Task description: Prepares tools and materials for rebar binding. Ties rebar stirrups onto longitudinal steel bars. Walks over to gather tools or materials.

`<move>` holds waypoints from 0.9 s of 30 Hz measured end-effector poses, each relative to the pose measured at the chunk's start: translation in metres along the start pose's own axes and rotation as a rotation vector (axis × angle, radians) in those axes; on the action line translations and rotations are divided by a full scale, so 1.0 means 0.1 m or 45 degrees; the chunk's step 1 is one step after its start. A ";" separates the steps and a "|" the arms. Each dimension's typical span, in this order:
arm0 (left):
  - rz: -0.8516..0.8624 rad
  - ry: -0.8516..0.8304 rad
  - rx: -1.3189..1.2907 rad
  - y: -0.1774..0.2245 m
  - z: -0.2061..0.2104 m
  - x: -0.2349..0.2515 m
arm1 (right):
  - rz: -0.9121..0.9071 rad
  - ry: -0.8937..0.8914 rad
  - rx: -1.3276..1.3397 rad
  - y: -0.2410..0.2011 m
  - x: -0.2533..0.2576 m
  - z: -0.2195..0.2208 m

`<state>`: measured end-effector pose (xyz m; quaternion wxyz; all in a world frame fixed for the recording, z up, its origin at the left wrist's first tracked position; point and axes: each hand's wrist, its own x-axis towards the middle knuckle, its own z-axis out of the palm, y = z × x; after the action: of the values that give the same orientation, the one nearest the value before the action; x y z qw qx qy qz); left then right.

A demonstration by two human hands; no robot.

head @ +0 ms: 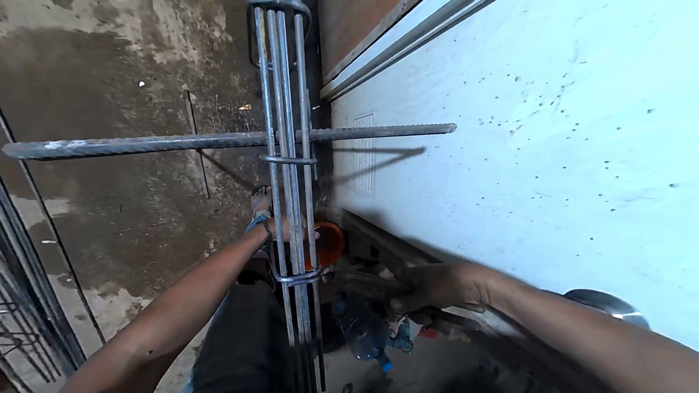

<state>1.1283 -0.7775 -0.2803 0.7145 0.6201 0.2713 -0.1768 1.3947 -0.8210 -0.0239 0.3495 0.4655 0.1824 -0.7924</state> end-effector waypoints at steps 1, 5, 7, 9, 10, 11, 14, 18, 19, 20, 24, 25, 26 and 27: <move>-0.003 -0.002 -0.007 -0.01 -0.01 0.00 | -0.078 0.087 -0.164 -0.01 0.00 -0.03; -0.023 -0.032 0.004 -0.13 0.02 0.06 | -0.213 0.760 -1.165 -0.06 -0.05 0.16; 0.011 -0.024 -0.018 -0.06 0.01 0.04 | -0.497 1.098 -1.689 0.09 -0.05 0.28; 0.014 -0.012 -0.023 -0.01 0.00 0.01 | -0.615 1.156 -1.694 0.16 -0.08 0.32; -0.010 -0.024 -0.019 0.02 -0.02 -0.01 | -0.594 1.034 -1.501 0.13 -0.13 0.31; -0.032 -0.028 -0.019 0.01 -0.02 -0.01 | -0.524 0.818 -1.203 0.07 -0.19 0.28; 0.016 0.027 -0.006 -0.22 0.06 0.10 | -0.332 0.179 -0.156 0.08 -0.15 0.13; 0.017 0.003 0.002 -0.04 -0.01 0.01 | -0.379 -0.027 0.112 0.22 0.00 0.13; 0.007 -0.001 -0.003 -0.01 -0.02 -0.01 | -0.427 0.052 0.024 0.21 0.02 0.17; 0.002 0.001 0.004 -0.03 -0.02 0.00 | -0.466 0.195 -0.133 0.20 0.04 0.23; -0.016 0.019 0.059 -0.23 0.01 0.10 | -0.570 0.750 -0.833 0.15 -0.03 0.48; -0.011 0.041 0.078 -0.31 0.02 0.14 | -0.609 0.799 -0.905 0.18 -0.04 0.47; 0.003 0.047 0.076 -0.37 0.04 0.17 | -0.630 0.793 -0.904 0.21 -0.06 0.42; 0.016 0.045 0.049 -0.39 0.05 0.19 | -0.643 0.748 -0.835 0.22 -0.10 0.35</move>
<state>1.1217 -0.7873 -0.3221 0.6986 0.6386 0.2764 -0.1667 1.3919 -0.8539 0.0028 0.2087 0.4759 0.6191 -0.5888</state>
